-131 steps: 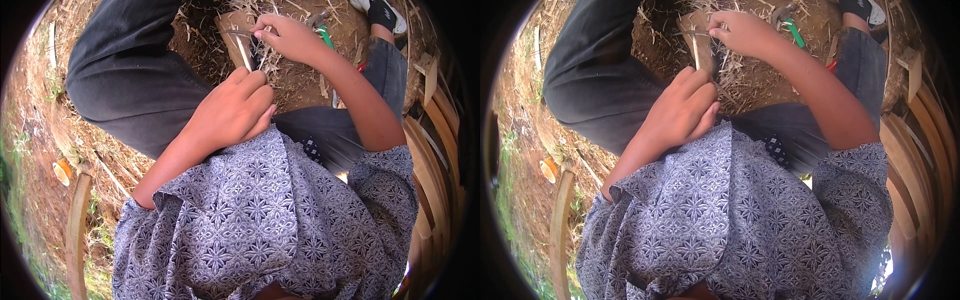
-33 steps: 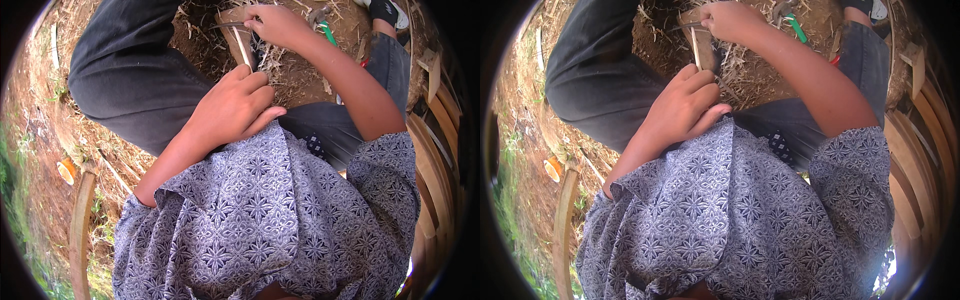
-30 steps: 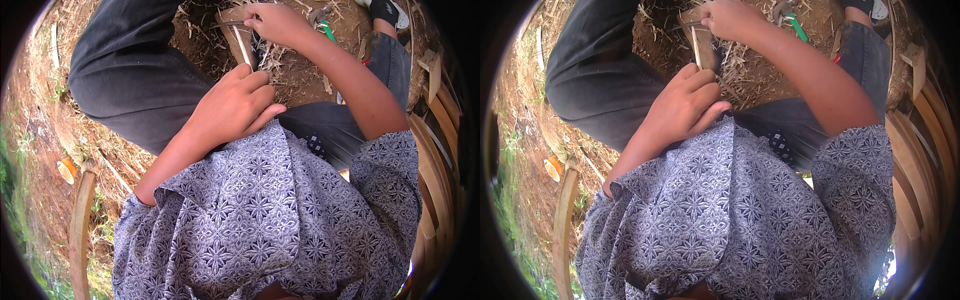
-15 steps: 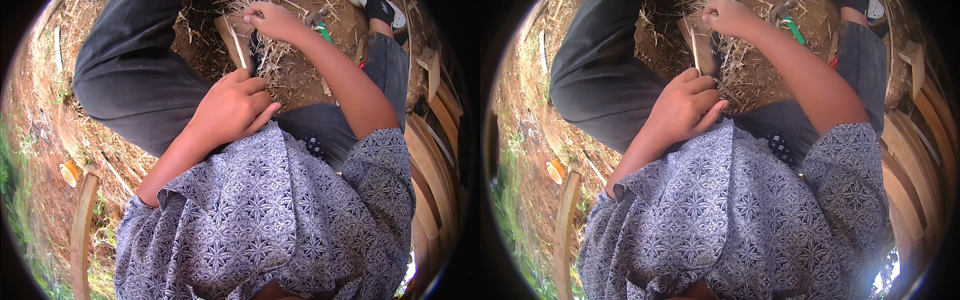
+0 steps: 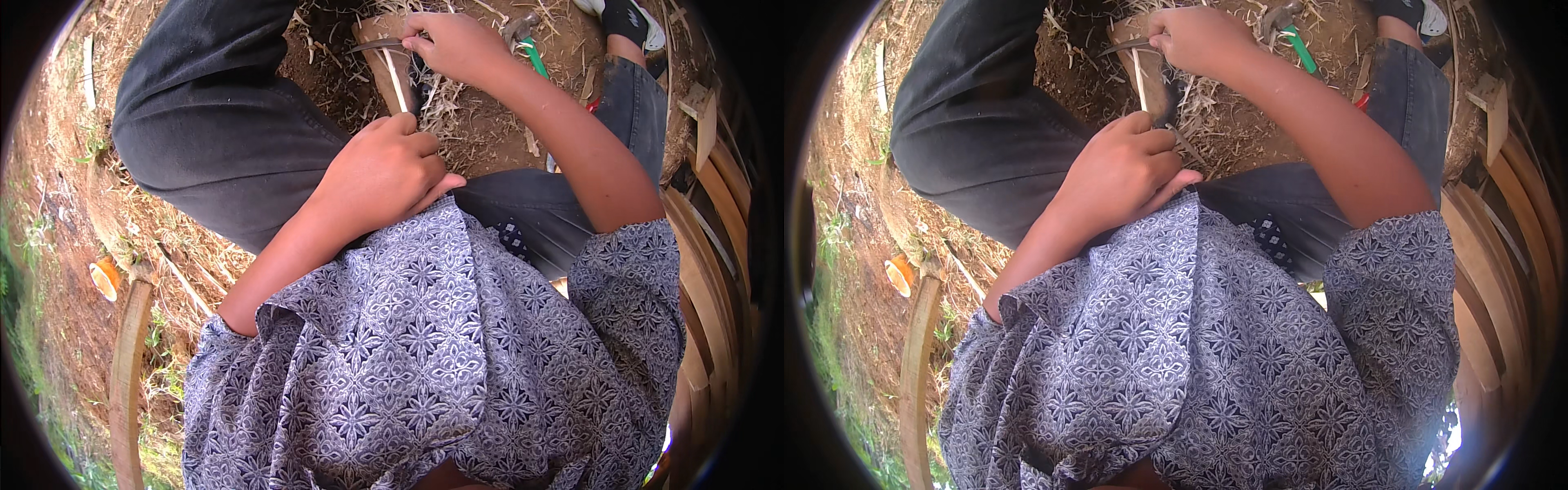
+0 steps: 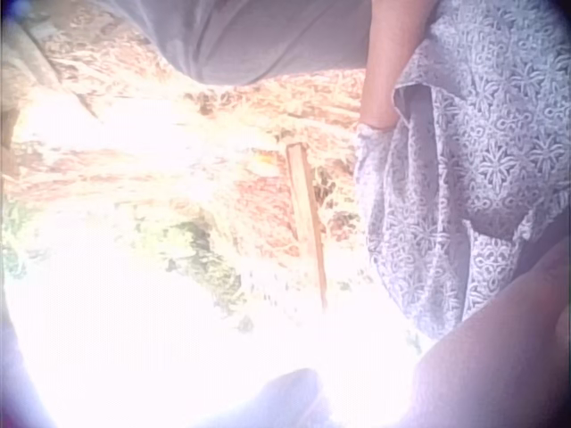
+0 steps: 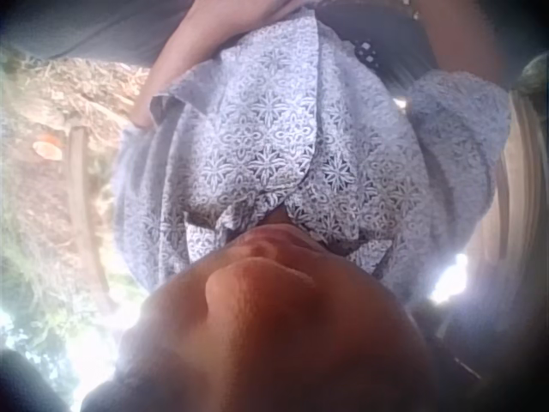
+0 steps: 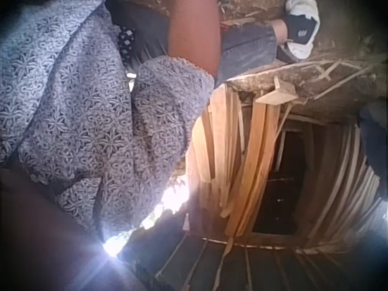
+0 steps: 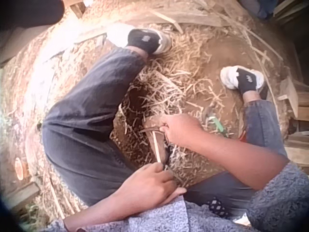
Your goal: The person sits on the ground and uses a curved knife to shave and shape a thin wooden stick. They hold the stick with one hand and carefully scrape the surface with the knife, creating wood shavings that accumulate on the ground.
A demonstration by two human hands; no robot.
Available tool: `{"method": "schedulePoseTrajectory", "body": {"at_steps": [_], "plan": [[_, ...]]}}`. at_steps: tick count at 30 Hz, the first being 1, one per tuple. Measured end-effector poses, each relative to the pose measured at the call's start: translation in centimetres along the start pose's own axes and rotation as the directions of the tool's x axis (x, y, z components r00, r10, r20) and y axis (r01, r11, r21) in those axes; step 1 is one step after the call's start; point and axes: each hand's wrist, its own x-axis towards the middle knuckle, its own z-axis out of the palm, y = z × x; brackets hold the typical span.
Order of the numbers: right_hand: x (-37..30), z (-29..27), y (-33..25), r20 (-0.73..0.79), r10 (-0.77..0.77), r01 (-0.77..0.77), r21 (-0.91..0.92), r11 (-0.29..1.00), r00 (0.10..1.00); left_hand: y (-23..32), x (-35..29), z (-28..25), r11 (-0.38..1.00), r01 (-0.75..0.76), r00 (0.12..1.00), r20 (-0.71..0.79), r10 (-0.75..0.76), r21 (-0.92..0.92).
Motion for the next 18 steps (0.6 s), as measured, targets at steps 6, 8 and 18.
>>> {"method": "schedulePoseTrajectory", "body": {"at_steps": [6,8,18], "plan": [[-0.5,1.6,-0.9,-0.161,0.054,-0.06,-0.031,0.998,0.986,0.1,0.0,0.0,1.0,0.003,1.0,0.015,-0.003,-0.001],[0.5,2.8,0.0,-0.261,0.03,-0.045,-0.052,0.998,0.965,0.0,0.0,0.1,1.0,-0.001,1.0,0.002,0.001,-0.015],[-0.9,1.0,4.5,-0.34,0.159,0.029,0.487,0.873,0.927,0.3,-0.1,-0.7,0.999,0.047,0.999,0.024,-0.047,-0.023]]}}
